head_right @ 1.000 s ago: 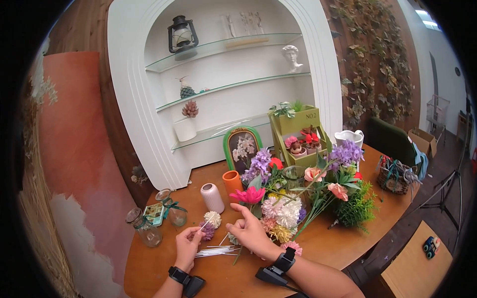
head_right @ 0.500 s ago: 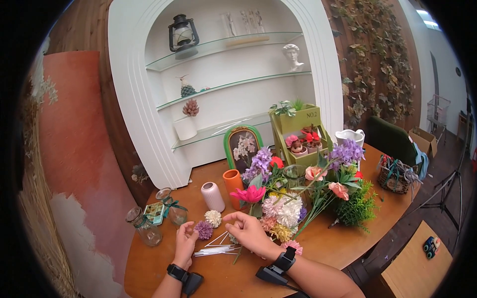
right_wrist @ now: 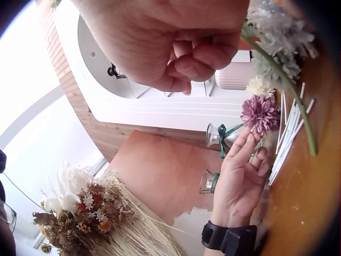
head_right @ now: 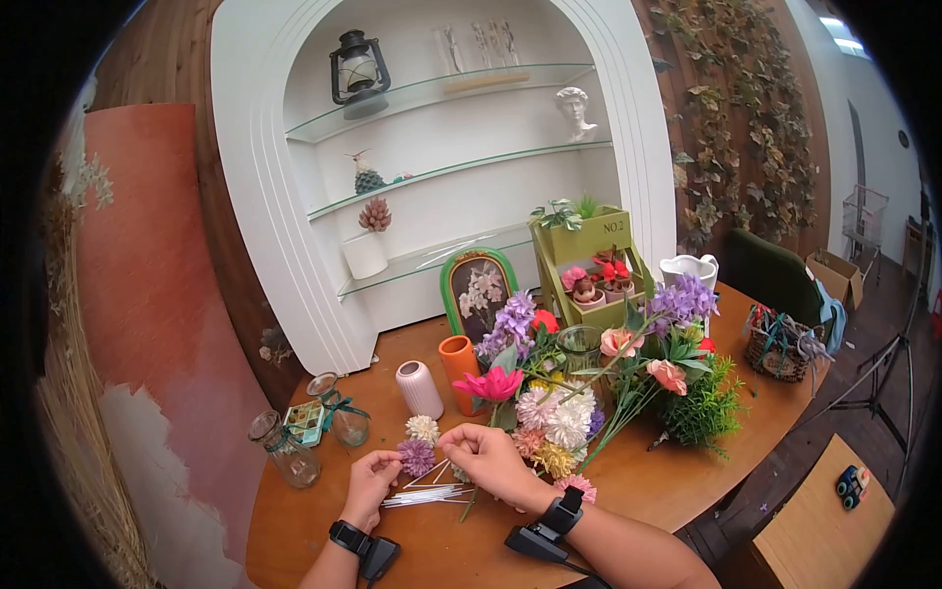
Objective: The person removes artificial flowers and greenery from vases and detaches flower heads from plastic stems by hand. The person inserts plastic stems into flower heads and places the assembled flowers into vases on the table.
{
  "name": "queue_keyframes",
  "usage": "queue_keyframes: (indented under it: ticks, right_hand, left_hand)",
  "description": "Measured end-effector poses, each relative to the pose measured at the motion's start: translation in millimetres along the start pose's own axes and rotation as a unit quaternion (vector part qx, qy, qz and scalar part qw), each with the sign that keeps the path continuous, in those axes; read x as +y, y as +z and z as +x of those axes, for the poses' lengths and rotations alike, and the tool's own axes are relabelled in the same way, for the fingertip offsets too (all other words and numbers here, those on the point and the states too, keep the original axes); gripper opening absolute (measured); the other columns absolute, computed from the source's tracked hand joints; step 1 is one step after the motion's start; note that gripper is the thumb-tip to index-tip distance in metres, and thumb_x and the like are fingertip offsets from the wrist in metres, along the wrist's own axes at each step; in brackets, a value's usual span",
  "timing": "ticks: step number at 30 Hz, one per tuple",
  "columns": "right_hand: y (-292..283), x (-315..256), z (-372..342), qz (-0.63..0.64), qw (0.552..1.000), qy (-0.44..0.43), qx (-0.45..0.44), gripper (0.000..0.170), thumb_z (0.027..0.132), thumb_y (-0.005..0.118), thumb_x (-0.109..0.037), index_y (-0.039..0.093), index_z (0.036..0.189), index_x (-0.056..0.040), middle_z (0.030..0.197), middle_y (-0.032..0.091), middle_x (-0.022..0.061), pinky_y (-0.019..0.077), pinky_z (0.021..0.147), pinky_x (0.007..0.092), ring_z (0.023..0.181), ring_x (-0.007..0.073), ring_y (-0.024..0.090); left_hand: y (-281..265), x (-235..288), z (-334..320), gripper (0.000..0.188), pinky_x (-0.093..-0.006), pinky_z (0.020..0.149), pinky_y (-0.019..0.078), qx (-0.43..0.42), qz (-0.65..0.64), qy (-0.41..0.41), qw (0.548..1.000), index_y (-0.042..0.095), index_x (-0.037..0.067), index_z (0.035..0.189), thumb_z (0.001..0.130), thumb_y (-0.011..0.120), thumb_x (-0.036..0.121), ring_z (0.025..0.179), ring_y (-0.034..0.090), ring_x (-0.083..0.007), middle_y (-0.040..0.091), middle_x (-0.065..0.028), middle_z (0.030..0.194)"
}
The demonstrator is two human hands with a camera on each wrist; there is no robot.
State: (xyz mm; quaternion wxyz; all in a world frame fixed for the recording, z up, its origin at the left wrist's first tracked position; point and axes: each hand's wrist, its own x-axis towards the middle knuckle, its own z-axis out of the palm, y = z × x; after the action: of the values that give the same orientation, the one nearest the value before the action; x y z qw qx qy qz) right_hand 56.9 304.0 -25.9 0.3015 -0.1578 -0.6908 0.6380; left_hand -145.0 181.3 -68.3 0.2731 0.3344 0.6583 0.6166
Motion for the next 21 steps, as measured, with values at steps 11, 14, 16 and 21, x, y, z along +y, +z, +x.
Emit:
queue_keyframes:
  ticks: [11, 14, 16, 21]
  right_hand:
    - [0.9, -0.8, 0.8, -0.009, 1.000, -0.001, -0.007, 0.019, 0.098, 0.059, -0.016, 0.063, 0.109, -0.0014, 0.061, 0.050, -0.0098, 0.0264, 0.043, 0.0186, 0.048, -0.0019, 0.037]
    - [0.9, 0.0, 1.1, -0.012, 1.000, -0.002, -0.007, 0.019, 0.098, 0.059, -0.017, 0.063, 0.108, -0.0013, 0.061, 0.050, -0.0098, 0.0264, 0.043, 0.0187, 0.049, -0.0020, 0.037]
    - [0.9, 0.0, 0.8, -0.011, 1.000, -0.003, -0.006, 0.019, 0.098, 0.060, -0.017, 0.063, 0.108, -0.0013, 0.061, 0.050, -0.0098, 0.0265, 0.043, 0.0187, 0.049, -0.0021, 0.037]
    - [0.7, -3.4, -1.2, -0.009, 1.000, 0.004, -0.001, 0.021, 0.096, 0.063, -0.021, 0.068, 0.103, -0.0024, 0.062, 0.051, -0.0091, 0.0315, 0.050, 0.0213, 0.055, 0.0000, 0.039]
  left_hand:
    - [-8.8, -27.9, 15.4, 0.022, -0.0304, 0.090, 0.0436, 0.066, 0.156, 0.124, 0.978, 0.069, 0.002, 0.108, 0.086, 0.065, 0.003, 0.100, 0.056, -0.0182, 0.059, -0.0077, 0.106]
    - [-4.6, -16.9, 9.3, 0.021, -0.0254, 0.084, 0.0451, 0.019, 0.114, 0.051, 0.992, 0.067, -0.001, 0.112, 0.092, 0.060, 0.003, 0.094, 0.057, -0.0119, 0.064, -0.0044, 0.102]
    - [-2.3, -10.7, 6.2, 0.021, -0.0251, 0.083, 0.0453, 0.009, 0.085, 0.010, 0.996, 0.066, -0.002, 0.112, 0.093, 0.058, 0.003, 0.093, 0.058, -0.0116, 0.065, -0.0050, 0.101]
    - [-1.8, -7.6, 5.2, 0.018, -0.0248, 0.081, 0.0470, 0.007, 0.023, 0.028, 0.999, 0.066, -0.003, 0.109, 0.095, 0.058, 0.003, 0.088, 0.060, -0.0110, 0.069, -0.0059, 0.095]
